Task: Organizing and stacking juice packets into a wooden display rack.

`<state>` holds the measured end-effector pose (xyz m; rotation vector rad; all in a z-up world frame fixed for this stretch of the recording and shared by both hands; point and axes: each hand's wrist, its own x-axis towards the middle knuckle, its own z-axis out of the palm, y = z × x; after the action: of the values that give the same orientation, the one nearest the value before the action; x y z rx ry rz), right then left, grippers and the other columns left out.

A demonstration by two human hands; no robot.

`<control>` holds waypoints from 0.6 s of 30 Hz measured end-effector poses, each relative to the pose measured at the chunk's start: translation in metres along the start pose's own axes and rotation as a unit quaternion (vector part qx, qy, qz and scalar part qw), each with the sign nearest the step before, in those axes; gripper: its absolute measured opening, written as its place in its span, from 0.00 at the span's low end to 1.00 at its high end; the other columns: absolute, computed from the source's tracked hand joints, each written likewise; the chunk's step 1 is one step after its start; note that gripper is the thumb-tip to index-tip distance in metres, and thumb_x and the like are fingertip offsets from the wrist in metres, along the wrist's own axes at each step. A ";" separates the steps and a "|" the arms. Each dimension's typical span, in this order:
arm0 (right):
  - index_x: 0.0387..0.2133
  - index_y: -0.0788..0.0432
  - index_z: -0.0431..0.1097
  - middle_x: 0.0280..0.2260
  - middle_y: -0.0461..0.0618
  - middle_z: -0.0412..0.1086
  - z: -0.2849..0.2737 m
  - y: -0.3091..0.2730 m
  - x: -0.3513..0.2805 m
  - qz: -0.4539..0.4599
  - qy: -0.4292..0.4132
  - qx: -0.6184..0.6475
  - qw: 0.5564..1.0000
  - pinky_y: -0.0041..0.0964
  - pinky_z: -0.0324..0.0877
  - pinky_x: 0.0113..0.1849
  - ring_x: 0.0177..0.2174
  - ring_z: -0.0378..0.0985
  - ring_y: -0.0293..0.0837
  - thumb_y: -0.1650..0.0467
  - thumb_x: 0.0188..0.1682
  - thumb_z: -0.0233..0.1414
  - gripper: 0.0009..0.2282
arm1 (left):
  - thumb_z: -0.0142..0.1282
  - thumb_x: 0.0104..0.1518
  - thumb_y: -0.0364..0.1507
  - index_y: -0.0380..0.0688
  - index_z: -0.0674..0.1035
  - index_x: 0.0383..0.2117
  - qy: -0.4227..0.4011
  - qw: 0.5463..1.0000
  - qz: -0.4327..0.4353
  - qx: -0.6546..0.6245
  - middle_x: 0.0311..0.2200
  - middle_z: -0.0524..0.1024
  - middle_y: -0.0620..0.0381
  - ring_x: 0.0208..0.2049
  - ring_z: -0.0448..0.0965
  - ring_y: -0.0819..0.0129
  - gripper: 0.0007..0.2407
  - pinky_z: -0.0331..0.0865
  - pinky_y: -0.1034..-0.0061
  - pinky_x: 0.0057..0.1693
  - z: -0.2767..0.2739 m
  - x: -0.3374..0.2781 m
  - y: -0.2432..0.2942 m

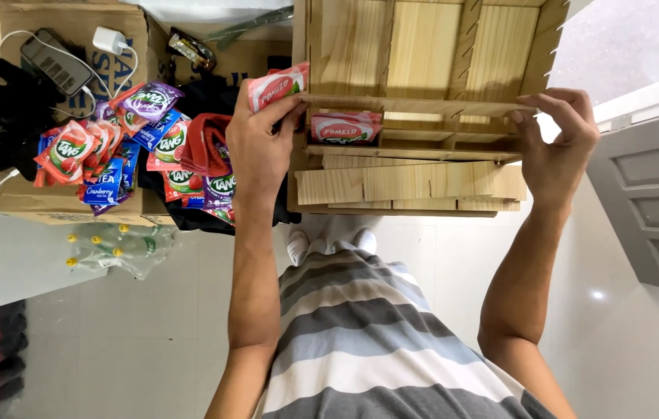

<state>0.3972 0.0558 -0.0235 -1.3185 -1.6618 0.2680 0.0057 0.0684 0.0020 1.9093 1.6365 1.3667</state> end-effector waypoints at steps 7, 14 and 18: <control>0.47 0.60 0.81 0.43 0.51 0.70 -0.004 -0.002 -0.001 0.012 0.001 -0.029 0.999 0.36 0.67 0.39 0.45 0.73 0.43 0.76 0.56 0.65 0.08 | 0.64 0.56 0.18 0.45 0.87 0.46 0.060 0.998 0.003 0.030 0.47 0.78 0.50 0.49 0.80 0.55 0.12 0.74 0.67 0.57 -0.032 -0.001 -0.024; 0.49 0.60 0.81 0.40 0.49 0.69 -0.007 -0.002 -0.001 0.008 -0.006 0.012 1.000 0.29 0.65 0.35 0.39 0.72 0.37 0.83 0.61 0.58 0.10 | 0.62 0.65 0.40 0.42 0.87 0.40 0.041 0.995 -0.079 0.045 0.45 0.78 0.47 0.46 0.81 0.55 0.13 0.72 0.65 0.54 -0.033 0.004 -0.013; 0.50 0.61 0.81 0.42 0.50 0.68 -0.009 0.007 -0.002 -0.012 -0.013 0.019 1.000 0.30 0.69 0.37 0.39 0.70 0.37 0.84 0.61 0.57 0.11 | 0.62 0.59 0.50 0.41 0.87 0.34 -0.021 0.996 -0.074 0.039 0.42 0.80 0.48 0.43 0.82 0.53 0.21 0.73 0.62 0.49 -0.012 0.014 0.009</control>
<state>0.4081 0.0533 -0.0246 -1.2712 -1.6863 0.3016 0.0011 0.0737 0.0215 1.8052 1.7955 1.2151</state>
